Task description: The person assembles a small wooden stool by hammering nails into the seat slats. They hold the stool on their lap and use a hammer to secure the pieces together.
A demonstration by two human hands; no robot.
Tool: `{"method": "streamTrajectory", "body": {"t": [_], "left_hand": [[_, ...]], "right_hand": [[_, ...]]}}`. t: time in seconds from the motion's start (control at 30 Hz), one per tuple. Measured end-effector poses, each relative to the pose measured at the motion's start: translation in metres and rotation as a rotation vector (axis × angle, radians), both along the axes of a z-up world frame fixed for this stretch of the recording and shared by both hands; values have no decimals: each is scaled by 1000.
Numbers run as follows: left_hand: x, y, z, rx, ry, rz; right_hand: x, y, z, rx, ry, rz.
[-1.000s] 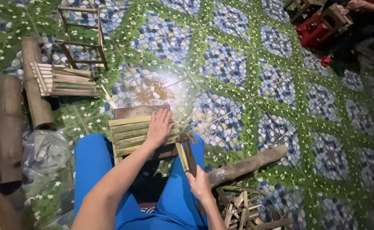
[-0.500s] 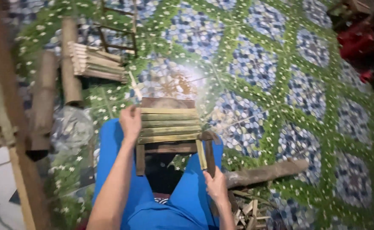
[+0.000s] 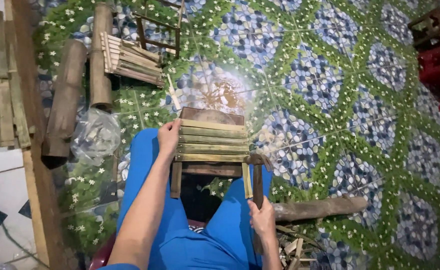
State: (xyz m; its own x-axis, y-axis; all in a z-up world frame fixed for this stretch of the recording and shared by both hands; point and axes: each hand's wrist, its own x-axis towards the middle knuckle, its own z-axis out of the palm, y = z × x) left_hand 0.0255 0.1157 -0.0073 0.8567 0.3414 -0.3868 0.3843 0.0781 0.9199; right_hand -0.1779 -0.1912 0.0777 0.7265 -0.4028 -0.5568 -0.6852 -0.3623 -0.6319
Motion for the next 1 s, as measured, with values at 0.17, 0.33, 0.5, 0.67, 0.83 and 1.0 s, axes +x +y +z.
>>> {"method": "streamTrajectory", "body": {"t": [0.17, 0.33, 0.5, 0.67, 0.83, 1.0], "left_hand": [[9, 1, -12, 35, 118, 13], [11, -1, -49, 12, 106, 78], [18, -4, -92, 56, 73, 93], [20, -6, -94, 36, 53, 109], [22, -7, -70, 26, -1, 140], [27, -13, -103, 79, 23, 174]], "right_hand": [[-4, 3, 2, -28, -68, -12], [18, 9, 20, -154, -243, 80], [89, 7, -1, -212, -223, 6], [106, 32, 5, -225, -155, 151], [114, 26, -16, -237, -195, 112], [113, 22, -29, -209, -167, 108]]}}
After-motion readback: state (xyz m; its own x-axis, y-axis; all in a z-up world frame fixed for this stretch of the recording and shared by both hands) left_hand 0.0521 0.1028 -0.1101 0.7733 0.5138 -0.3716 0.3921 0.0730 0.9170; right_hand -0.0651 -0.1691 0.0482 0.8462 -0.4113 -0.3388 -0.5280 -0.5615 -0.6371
